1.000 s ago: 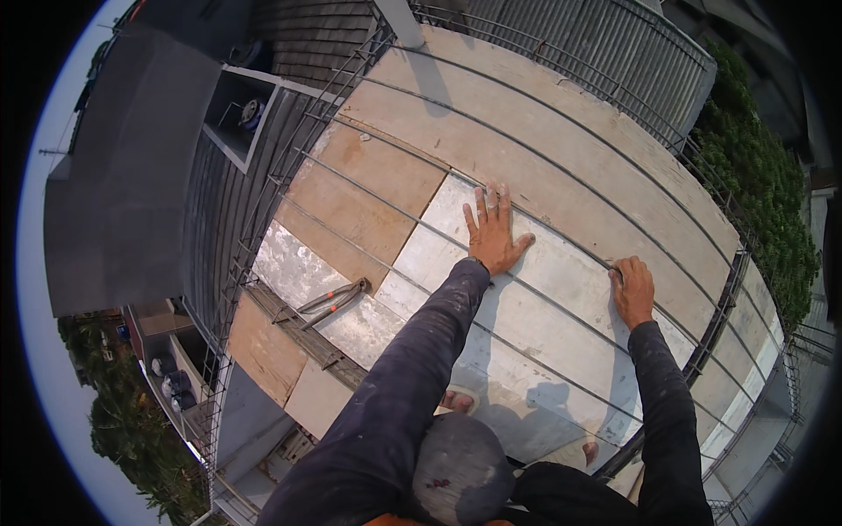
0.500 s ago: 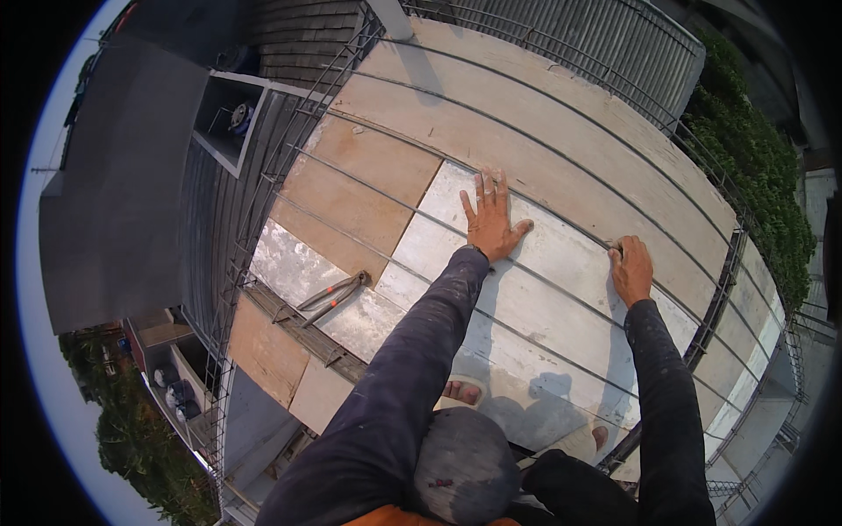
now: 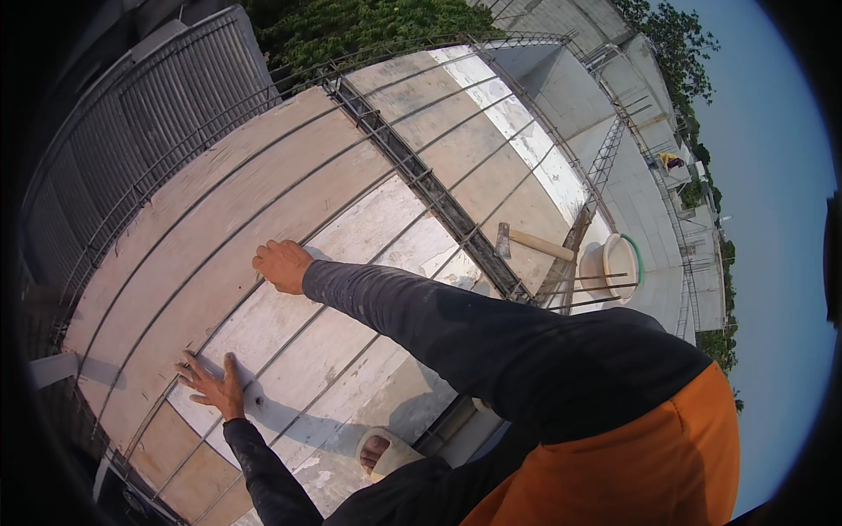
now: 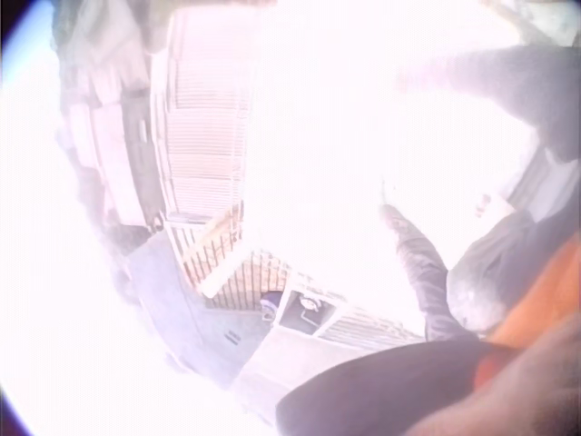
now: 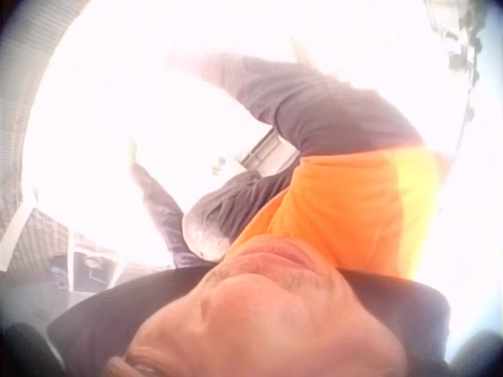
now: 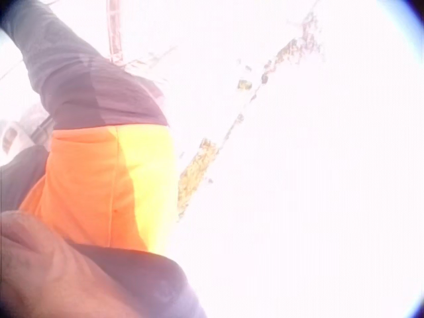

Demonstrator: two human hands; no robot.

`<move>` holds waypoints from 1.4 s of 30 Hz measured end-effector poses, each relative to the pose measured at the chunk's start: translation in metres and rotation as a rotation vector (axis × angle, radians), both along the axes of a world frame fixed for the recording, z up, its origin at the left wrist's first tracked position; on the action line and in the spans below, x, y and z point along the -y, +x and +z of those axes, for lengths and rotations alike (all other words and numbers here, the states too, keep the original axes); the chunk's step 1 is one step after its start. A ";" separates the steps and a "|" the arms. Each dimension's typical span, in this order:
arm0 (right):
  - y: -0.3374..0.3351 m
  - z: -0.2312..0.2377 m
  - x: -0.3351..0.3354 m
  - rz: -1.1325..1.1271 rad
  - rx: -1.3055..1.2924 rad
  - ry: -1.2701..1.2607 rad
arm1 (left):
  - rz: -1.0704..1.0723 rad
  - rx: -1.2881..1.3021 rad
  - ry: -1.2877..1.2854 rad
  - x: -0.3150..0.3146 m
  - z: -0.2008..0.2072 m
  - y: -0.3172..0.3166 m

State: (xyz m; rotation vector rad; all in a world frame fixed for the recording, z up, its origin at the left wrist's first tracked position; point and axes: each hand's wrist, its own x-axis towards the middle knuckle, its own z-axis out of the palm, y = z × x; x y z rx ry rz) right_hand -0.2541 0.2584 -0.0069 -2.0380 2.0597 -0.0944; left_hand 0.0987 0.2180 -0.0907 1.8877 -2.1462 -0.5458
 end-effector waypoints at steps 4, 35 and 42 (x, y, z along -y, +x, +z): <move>-0.004 -0.004 0.000 -0.007 -0.010 0.017 | 0.008 0.053 0.012 0.002 -0.003 -0.001; -0.080 0.114 -0.051 0.085 0.006 0.349 | -0.029 0.108 0.135 0.020 0.008 -0.002; -0.196 0.227 -0.184 -0.157 0.068 0.615 | -0.046 0.077 0.188 0.001 0.051 -0.006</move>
